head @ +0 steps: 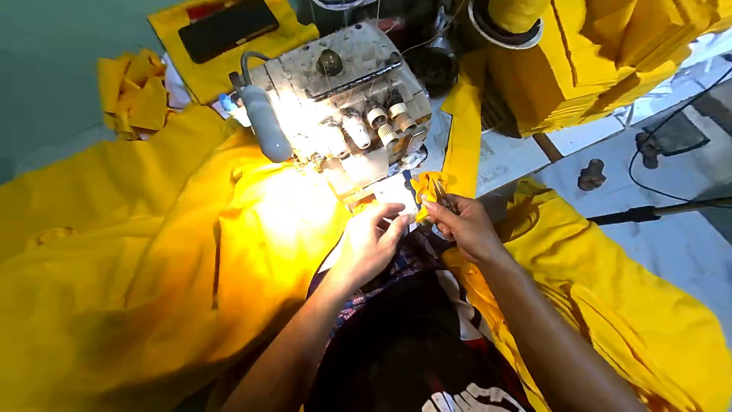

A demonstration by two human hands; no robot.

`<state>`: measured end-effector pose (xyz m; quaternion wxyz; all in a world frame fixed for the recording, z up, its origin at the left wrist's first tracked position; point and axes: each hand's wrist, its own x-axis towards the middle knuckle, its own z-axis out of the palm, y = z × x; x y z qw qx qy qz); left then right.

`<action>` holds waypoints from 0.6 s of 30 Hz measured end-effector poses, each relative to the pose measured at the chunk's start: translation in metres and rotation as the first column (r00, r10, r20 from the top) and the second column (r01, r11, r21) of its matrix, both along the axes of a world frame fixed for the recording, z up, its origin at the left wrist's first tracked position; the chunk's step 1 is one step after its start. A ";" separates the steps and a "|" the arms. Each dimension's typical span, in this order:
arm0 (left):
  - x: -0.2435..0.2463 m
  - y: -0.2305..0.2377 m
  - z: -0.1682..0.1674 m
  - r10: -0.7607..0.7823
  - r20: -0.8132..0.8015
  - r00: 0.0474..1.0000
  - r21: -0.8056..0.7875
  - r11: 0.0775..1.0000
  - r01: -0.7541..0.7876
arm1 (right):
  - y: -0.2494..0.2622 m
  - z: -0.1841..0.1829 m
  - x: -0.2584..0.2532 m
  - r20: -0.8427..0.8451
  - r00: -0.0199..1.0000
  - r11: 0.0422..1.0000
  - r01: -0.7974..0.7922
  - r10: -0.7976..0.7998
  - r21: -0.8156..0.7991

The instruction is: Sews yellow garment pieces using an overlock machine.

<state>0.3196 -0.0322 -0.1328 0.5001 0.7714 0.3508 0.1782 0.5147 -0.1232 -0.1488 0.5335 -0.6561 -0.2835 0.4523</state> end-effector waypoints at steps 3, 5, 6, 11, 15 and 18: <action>0.033 0.017 -0.006 -0.070 0.034 0.997 -0.333 0.940 0.078 | 0.000 0.006 0.000 -0.068 0.997 0.999 0.030 -0.031 -0.009; 0.043 0.023 -0.011 -0.050 0.117 0.992 -0.399 0.912 0.093 | 0.004 0.010 0.005 -0.077 0.994 0.997 0.075 -0.075 -0.013; 0.046 0.026 -0.013 -0.028 0.126 0.992 -0.377 0.923 0.074 | 0.006 0.012 0.011 -0.065 0.993 0.995 0.093 -0.094 -0.020; 0.047 0.032 -0.020 -0.006 -0.167 0.986 -0.012 1.000 0.004 | 0.043 0.034 0.051 0.049 0.984 0.985 0.172 -0.172 0.000; 0.045 0.027 -0.011 0.012 -0.434 0.901 0.066 0.998 0.018 | 0.077 0.071 0.071 -0.004 0.962 0.948 0.270 -0.273 0.170; 0.041 0.022 -0.013 0.074 -0.432 0.899 0.112 0.993 -0.028 | 0.078 0.092 0.065 -0.027 0.962 0.910 0.265 -0.271 0.319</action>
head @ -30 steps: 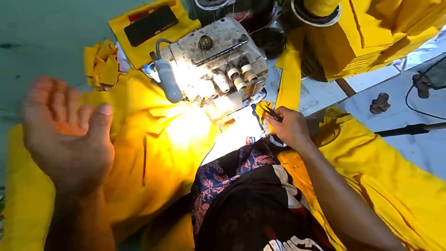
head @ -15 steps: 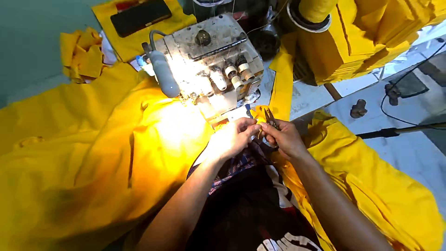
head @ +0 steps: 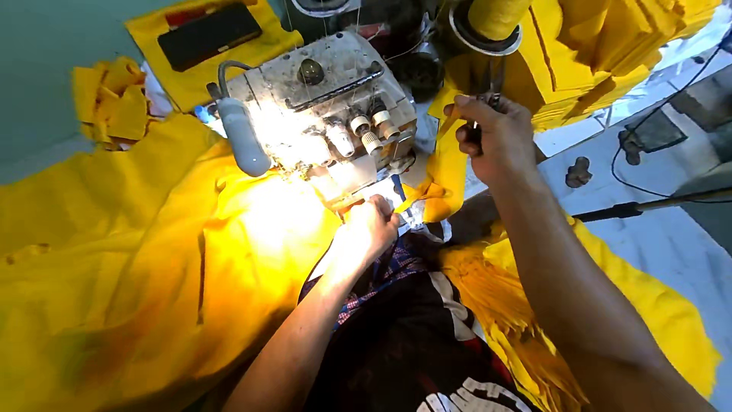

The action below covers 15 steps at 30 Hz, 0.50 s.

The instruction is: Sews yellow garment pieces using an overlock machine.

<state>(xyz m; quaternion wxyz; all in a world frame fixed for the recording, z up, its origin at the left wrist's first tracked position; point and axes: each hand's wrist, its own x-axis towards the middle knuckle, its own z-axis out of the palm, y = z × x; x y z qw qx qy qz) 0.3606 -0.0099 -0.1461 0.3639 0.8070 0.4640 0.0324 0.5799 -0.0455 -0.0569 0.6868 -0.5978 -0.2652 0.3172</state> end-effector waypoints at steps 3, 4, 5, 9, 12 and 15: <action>-0.006 -0.009 0.000 -0.004 0.212 0.977 0.078 0.997 -0.013 | -0.025 -0.001 -0.027 0.042 0.996 0.996 -0.075 0.073 0.043; -0.007 -0.014 0.003 -0.014 0.330 0.944 0.047 0.999 -0.002 | -0.038 -0.006 -0.041 0.053 0.992 0.993 -0.118 0.117 0.006; -0.008 -0.017 0.007 -0.002 0.478 0.879 -0.057 0.998 0.034 | -0.050 -0.014 -0.055 0.041 0.988 0.989 -0.148 0.149 -0.015; -0.016 -0.026 0.022 0.374 0.723 0.581 -0.662 0.617 0.426 | -0.092 -0.059 -0.117 -0.004 0.981 0.981 -0.192 0.192 -0.038; -0.045 -0.025 0.029 0.458 0.675 0.578 -0.712 0.611 0.346 | -0.112 -0.080 -0.152 0.021 0.965 0.965 -0.260 0.261 -0.009; -0.084 -0.019 0.038 0.469 0.676 0.569 -0.674 0.705 0.220 | -0.113 -0.089 -0.167 0.071 0.931 0.934 -0.356 0.358 -0.040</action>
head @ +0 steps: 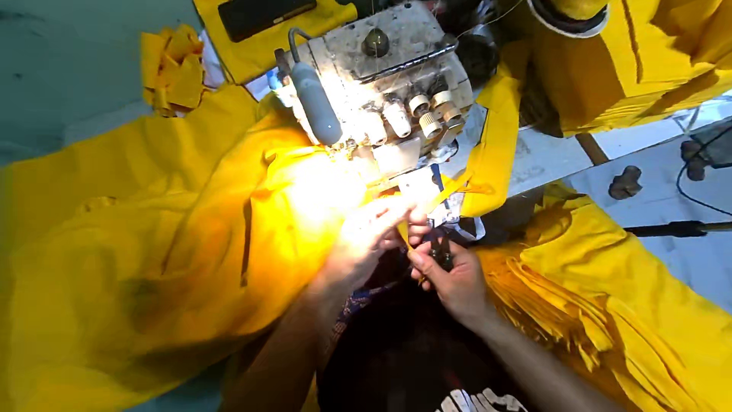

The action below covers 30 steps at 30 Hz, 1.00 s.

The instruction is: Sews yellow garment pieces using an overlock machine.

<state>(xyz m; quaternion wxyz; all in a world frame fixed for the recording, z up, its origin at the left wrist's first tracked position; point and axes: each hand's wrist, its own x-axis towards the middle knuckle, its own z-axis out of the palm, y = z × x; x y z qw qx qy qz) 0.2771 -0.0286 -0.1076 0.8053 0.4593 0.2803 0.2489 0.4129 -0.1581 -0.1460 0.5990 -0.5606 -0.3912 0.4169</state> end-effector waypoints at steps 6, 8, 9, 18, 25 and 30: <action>-0.050 0.018 0.038 0.361 -0.187 0.914 0.487 0.842 -0.233 | 0.045 -0.010 -0.003 0.259 0.963 0.997 -0.083 0.079 0.007; -0.055 0.026 0.053 0.451 -0.243 0.859 0.697 0.697 -0.169 | 0.063 -0.009 -0.005 0.245 0.966 0.997 -0.083 0.080 0.002; -0.054 0.030 0.060 0.481 -0.249 0.841 0.746 0.648 -0.150 | 0.071 -0.007 -0.006 0.216 0.973 0.996 -0.090 0.087 0.004; -0.073 0.018 0.047 0.682 -0.441 0.584 0.890 0.415 0.188 | 0.063 0.012 -0.012 -0.222 0.966 0.976 -0.169 0.136 -0.138; -0.059 -0.020 -0.022 0.049 -0.106 0.993 0.015 0.999 -0.048 | 0.047 0.018 -0.017 -0.272 0.942 0.974 -0.219 0.196 -0.057; -0.040 0.007 0.016 0.326 -0.035 0.945 0.118 0.940 -0.320 | 0.048 0.009 -0.014 0.023 0.982 0.982 -0.186 0.186 0.033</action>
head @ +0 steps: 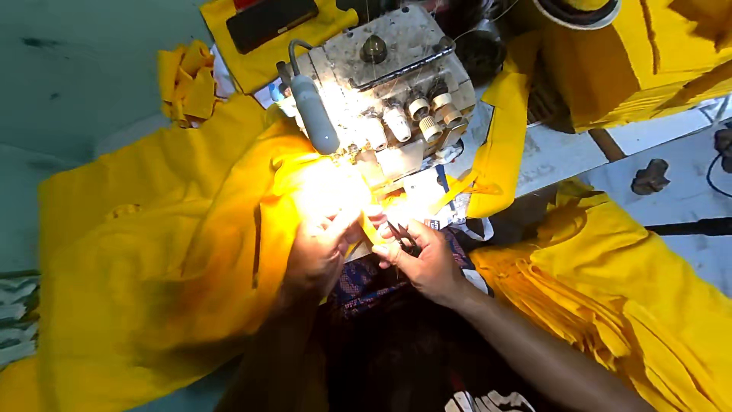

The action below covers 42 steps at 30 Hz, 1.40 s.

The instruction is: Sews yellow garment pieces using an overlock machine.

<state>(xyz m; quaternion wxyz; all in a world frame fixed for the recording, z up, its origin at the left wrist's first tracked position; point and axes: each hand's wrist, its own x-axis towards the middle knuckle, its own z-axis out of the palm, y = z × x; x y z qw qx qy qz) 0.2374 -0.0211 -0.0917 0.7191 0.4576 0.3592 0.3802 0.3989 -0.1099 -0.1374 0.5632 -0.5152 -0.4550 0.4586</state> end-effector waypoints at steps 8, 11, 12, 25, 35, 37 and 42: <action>-0.007 0.039 0.047 0.385 -0.501 0.775 0.770 0.608 0.196 | 0.056 -0.007 0.007 0.140 0.989 0.997 0.058 -0.049 -0.060; -0.004 0.048 0.047 0.509 -0.499 0.701 0.847 0.459 0.269 | 0.070 -0.009 0.008 0.138 0.990 0.998 0.009 0.000 -0.061; -0.003 0.050 0.046 0.527 -0.506 0.683 0.850 0.441 0.289 | 0.071 -0.011 0.008 0.130 0.991 0.997 0.003 0.006 -0.074; -0.001 0.058 0.006 0.502 -0.566 0.654 0.816 0.456 0.356 | 0.021 -0.025 0.011 -0.126 0.991 0.950 -0.073 0.036 -0.305; 0.005 0.058 -0.014 0.614 -0.434 0.659 0.896 0.370 0.246 | 0.009 -0.030 0.009 -0.151 0.988 0.944 -0.042 -0.008 -0.327; 0.002 0.054 -0.021 0.643 -0.358 0.677 0.933 0.273 0.234 | 0.008 -0.031 0.009 -0.155 0.988 0.946 -0.039 -0.012 -0.323; -0.008 0.044 -0.037 0.640 -0.374 0.671 0.917 0.146 0.372 | 0.009 -0.034 0.010 -0.131 0.991 0.944 -0.047 0.004 -0.328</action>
